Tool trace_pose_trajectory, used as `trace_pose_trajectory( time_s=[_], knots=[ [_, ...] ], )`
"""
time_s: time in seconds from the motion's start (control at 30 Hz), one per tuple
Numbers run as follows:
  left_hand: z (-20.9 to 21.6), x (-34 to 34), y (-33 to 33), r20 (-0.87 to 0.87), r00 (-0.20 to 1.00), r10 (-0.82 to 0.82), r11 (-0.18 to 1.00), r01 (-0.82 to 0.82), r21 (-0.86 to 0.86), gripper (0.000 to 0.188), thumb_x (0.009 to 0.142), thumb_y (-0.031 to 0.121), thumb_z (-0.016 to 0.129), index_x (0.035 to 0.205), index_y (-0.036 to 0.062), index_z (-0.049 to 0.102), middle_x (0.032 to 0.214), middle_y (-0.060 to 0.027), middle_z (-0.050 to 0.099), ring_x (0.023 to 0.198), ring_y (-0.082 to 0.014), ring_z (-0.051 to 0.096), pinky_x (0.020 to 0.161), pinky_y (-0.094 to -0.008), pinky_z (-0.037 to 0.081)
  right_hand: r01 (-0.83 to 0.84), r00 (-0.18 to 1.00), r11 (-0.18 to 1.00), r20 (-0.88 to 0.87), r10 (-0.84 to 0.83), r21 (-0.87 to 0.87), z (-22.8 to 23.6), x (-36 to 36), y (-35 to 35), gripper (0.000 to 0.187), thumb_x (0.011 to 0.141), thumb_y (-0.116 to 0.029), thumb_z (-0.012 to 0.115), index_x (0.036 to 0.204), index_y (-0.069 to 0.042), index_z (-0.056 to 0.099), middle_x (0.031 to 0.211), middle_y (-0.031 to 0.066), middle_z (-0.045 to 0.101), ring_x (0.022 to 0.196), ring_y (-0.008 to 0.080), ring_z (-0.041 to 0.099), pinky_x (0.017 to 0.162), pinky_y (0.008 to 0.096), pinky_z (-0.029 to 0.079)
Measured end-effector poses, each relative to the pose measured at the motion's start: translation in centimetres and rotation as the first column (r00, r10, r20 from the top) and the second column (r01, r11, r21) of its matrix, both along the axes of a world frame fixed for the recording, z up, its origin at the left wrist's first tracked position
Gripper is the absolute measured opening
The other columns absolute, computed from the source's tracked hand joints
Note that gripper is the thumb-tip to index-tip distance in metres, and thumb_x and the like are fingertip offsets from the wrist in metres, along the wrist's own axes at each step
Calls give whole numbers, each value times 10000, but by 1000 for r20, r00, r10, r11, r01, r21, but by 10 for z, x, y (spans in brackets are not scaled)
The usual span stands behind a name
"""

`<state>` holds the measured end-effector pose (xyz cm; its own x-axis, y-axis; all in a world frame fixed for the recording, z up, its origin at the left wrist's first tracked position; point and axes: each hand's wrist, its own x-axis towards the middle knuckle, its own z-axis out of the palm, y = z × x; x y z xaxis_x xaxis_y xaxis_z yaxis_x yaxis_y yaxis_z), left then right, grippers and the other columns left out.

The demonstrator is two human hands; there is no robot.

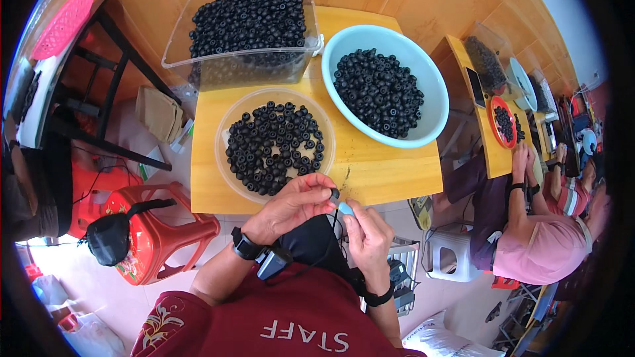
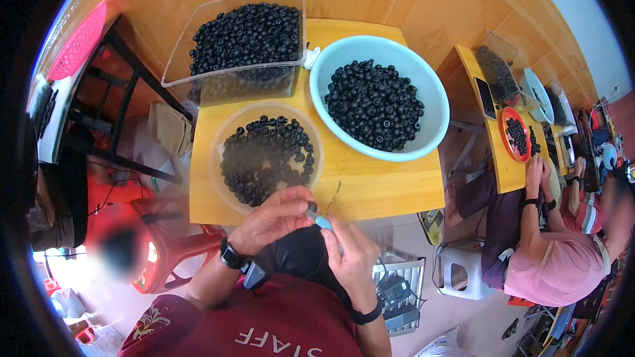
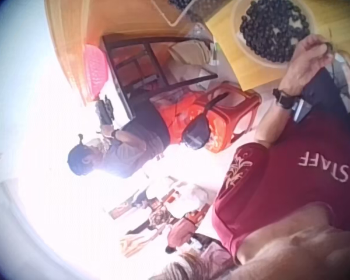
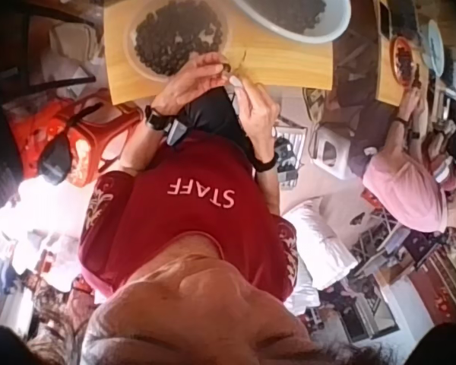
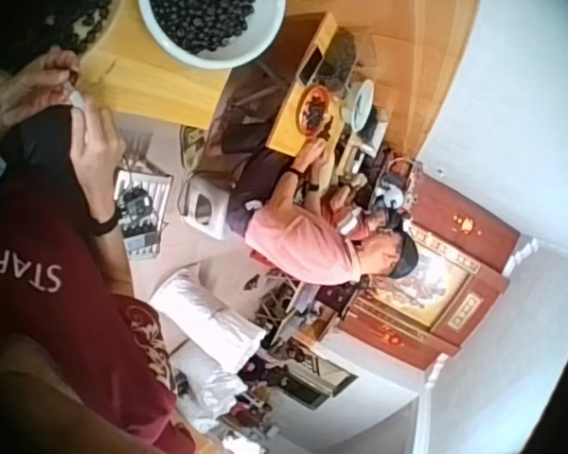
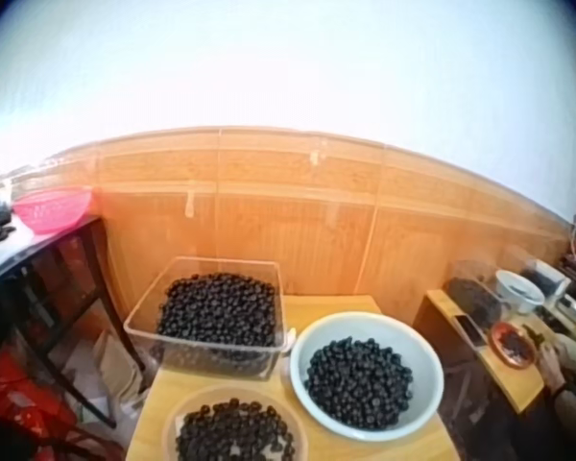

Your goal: Manual assembly of black plastic parts by inserting small blue components using a tool.

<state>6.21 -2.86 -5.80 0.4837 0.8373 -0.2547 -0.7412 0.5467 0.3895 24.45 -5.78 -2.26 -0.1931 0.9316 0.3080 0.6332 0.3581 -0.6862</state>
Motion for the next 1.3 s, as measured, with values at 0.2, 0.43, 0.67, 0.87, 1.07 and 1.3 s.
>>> trace_pose_trajectory(
  time_s=[0.2, 0.43, 0.67, 0.87, 1.07, 1.3],
  knots=[
    [-3, 0, -1, 2, 1000, -3, 1000, 3, -4, 167, 893, 58, 615, 1050, 30, 568, 921, -59, 635, 819, -152, 660, 793, -262, 547, -15, 998, 998, -52, 18, 55, -6, 0, 2, 200, 836, -46, 644, 1029, 5, 660, 618, 76, 499, 488, 159, 459, 468, 295, 362],
    [-8, 2, 0, 27, 999, -25, 999, 25, -27, 154, 891, 45, 610, 1038, 23, 569, 897, -63, 635, 799, -157, 656, 773, -263, 549, 8, 999, 1000, -50, -8, 17, -10, 3, 1, 183, 838, -99, 659, 1014, -50, 664, 699, 110, 574, 558, 277, 572, 500, 357, 433],
    [-4, 1, -2, -35, 999, 11, 999, -13, -43, 116, 872, 30, 629, 979, 21, 586, 887, -66, 635, 764, -149, 634, 726, -250, 536, 54, 998, 998, 45, -53, -38, -31, 8, 7, 190, 881, -80, 593, 1035, 16, 648, 664, 118, 534, 551, 216, 503, 536, 337, 408],
    [7, -2, -6, -2, 999, -38, 999, 38, 16, 123, 865, 33, 640, 975, 28, 586, 901, -62, 641, 770, -145, 632, 739, -253, 531, 101, 994, 991, -34, -105, -90, -36, 23, 9, 193, 887, -90, 583, 1034, 14, 650, 663, 130, 552, 581, 223, 533, 554, 331, 424],
    [-2, 0, -2, 19, 999, -30, 999, 30, -14, 124, 873, 30, 629, 990, 42, 588, 907, -57, 642, 808, -145, 642, 765, -261, 536, 34, 987, 999, -154, -37, -19, -10, 4, 0, 207, 839, -83, 645, 1043, -52, 666, 697, 125, 577, 555, 267, 564, 508, 344, 431],
    [-1, -1, -3, 29, 999, -18, 1000, 18, -15, 130, 874, 23, 624, 996, 40, 583, 898, -59, 641, 818, -150, 644, 779, -259, 535, 5, 998, 1000, -62, -5, -11, -8, 0, -4, 191, 830, -101, 667, 1014, -48, 664, 654, 96, 533, 520, 249, 537, 481, 350, 407]
  ],
)
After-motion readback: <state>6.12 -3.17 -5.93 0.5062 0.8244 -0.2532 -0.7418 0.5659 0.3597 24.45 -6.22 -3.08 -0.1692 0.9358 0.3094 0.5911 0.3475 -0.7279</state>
